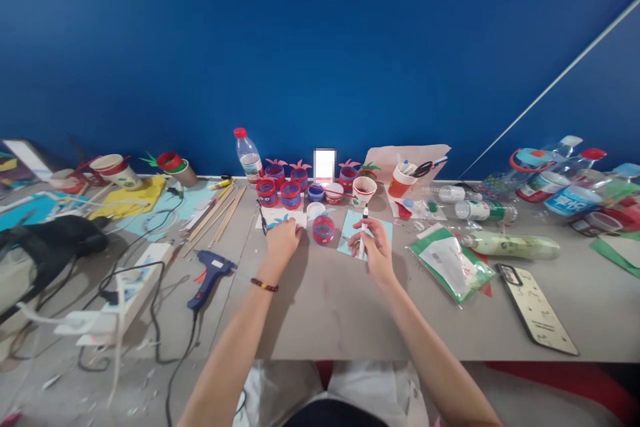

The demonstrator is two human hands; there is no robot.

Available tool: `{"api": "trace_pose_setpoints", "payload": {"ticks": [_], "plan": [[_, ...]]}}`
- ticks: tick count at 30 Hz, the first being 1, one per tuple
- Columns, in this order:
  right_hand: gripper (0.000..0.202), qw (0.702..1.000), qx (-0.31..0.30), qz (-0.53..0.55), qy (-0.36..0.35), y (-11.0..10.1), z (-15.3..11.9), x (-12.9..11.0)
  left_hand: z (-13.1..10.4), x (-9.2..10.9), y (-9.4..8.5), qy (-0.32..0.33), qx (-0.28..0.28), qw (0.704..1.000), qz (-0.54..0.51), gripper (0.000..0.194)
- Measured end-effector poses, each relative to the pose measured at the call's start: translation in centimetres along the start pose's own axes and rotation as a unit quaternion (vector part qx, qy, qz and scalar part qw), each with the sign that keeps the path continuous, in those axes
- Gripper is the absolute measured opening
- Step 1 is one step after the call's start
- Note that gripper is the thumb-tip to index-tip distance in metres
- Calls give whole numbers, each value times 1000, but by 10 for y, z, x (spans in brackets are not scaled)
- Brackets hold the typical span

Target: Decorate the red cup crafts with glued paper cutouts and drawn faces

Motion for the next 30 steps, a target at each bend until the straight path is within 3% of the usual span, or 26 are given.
{"api": "trace_pose_setpoints", "payload": {"ticks": [3, 8, 11, 14, 17, 23, 30], "plan": [[30, 996, 31, 67, 51, -6, 0, 18, 9, -1, 18, -9, 22, 1000, -5, 29], [33, 981, 0, 158, 114, -11, 2, 33, 12, -8, 38, -16, 61, 997, -42, 28], [37, 992, 22, 95, 82, -15, 4, 36, 8, -10, 36, 16, 96, 990, -106, 28], [35, 998, 51, -19, 24, -18, 4, 39, 2, -5, 30, 94, 114, 970, -194, 47], [33, 995, 25, -98, -17, -14, 0, 42, -3, 4, 27, 148, 115, 946, -264, 70], [35, 986, -30, -164, -23, -4, -8, 47, -8, 20, 36, 136, 96, 913, -372, 100], [42, 985, -35, -170, -15, -2, -11, 42, -6, 31, 46, 122, 121, 888, -428, 77]]}}
Point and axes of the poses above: each hand's wrist, its own z-axis towards the middle knuckle, its own y-axis out of the palm, x = y × z, the point moved 4 cm from there along z, towards the middle knuckle, and after that the axes turned 3 degrees about z, right-handed, at the moved point
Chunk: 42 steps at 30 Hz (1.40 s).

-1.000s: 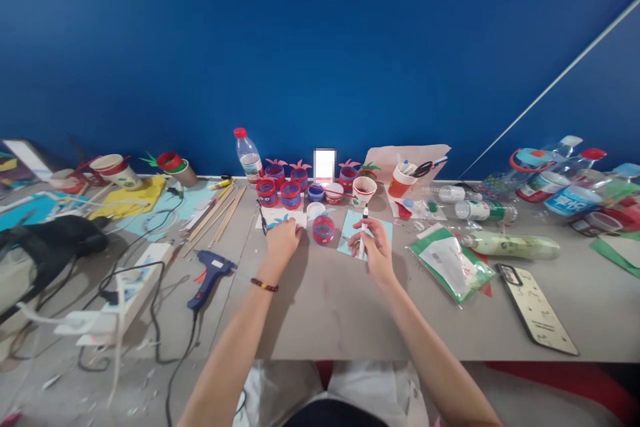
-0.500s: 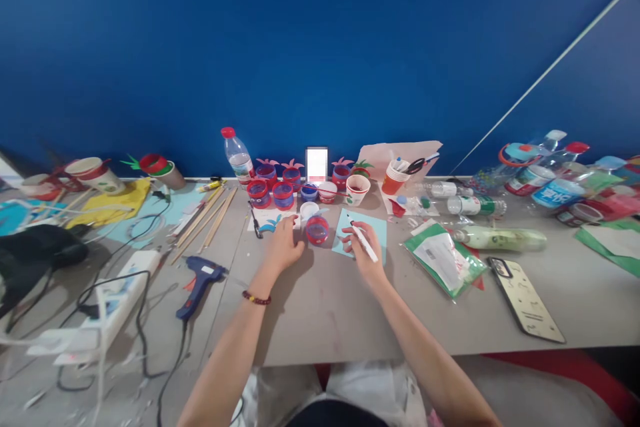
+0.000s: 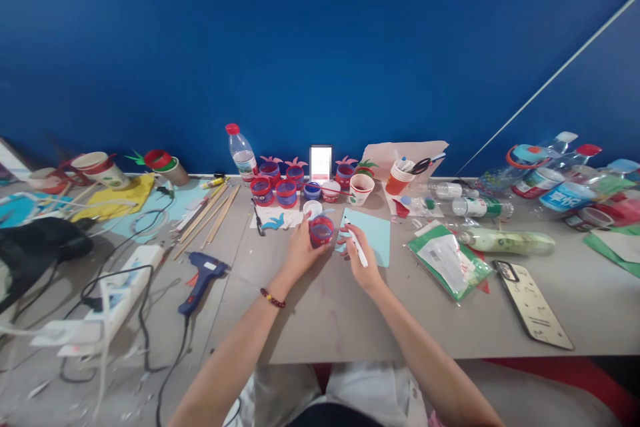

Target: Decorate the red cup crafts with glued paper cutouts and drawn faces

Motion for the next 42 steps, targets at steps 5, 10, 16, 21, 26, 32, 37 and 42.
{"api": "trace_pose_setpoints", "payload": {"ticks": [5, 10, 16, 21, 26, 32, 37, 42], "plan": [[44, 997, 28, 67, -31, -5, 0, -15, 0, 3, -1, -50, 29, 986, -158, 55], [33, 985, 67, 139, -82, -14, -2, -33, -2, 6, 6, -125, -40, 914, -383, 54], [27, 976, 63, 186, -92, -18, -7, -33, -11, 17, 8, -166, -117, 859, -470, 58], [24, 965, 55, 255, -15, -18, -4, -25, -13, 22, 11, -194, -123, 852, -470, 47], [21, 964, 31, 265, 24, -15, -3, -24, -10, 14, 17, -203, -95, 855, -468, 48], [23, 974, 45, 217, 54, -16, -2, -19, -12, 7, 21, -218, -81, 868, -439, 43], [28, 986, 31, 158, 53, -16, -2, -23, -13, 12, 18, -205, -82, 884, -412, 45], [24, 991, -5, 132, 10, -10, -2, -33, -12, 12, 18, -208, -64, 883, -417, 48]]}}
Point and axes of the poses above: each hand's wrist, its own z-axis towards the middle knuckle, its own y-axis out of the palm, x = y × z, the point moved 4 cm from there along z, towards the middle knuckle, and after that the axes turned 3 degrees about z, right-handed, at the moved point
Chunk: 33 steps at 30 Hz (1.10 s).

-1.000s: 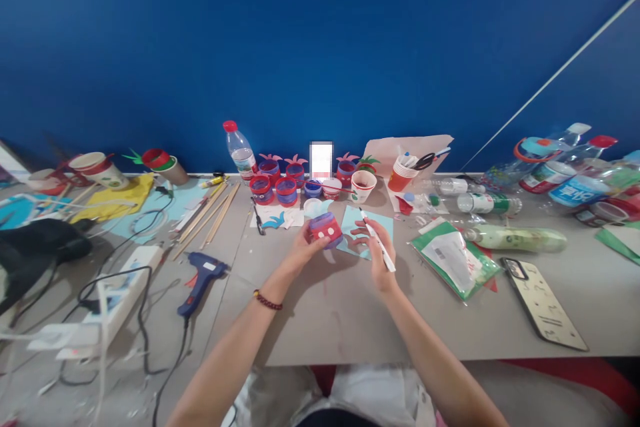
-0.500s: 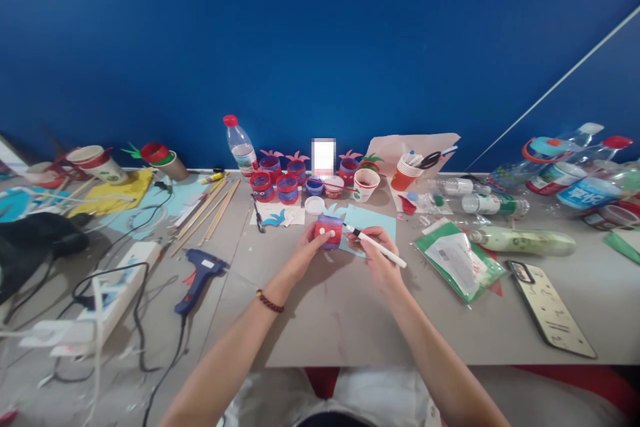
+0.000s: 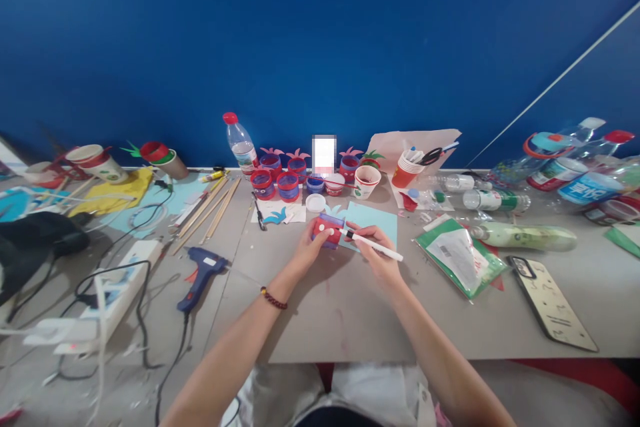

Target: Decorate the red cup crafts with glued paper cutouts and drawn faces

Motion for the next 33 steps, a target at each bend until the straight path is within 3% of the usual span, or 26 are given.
{"api": "trace_pose_setpoints", "payload": {"ticks": [3, 6, 10, 21, 33], "plan": [[21, 1000, -3, -2, -16, 0, 0, -1, -1, -1, 3, -5, -38, 999, -32, 52], [20, 1000, -7, 4, -15, -3, 1, 0, -3, -4, 5, -24, -77, 996, -46, 67], [22, 1000, -13, -10, -4, -7, 4, 2, -5, -9, 2, -57, -73, 995, -35, 80], [31, 999, -16, -45, 22, -6, 4, 2, 1, -20, -2, -65, -99, 992, -42, 71], [34, 998, -16, -53, 27, -6, 6, 3, -4, -8, 2, -67, -104, 992, -37, 73]]}}
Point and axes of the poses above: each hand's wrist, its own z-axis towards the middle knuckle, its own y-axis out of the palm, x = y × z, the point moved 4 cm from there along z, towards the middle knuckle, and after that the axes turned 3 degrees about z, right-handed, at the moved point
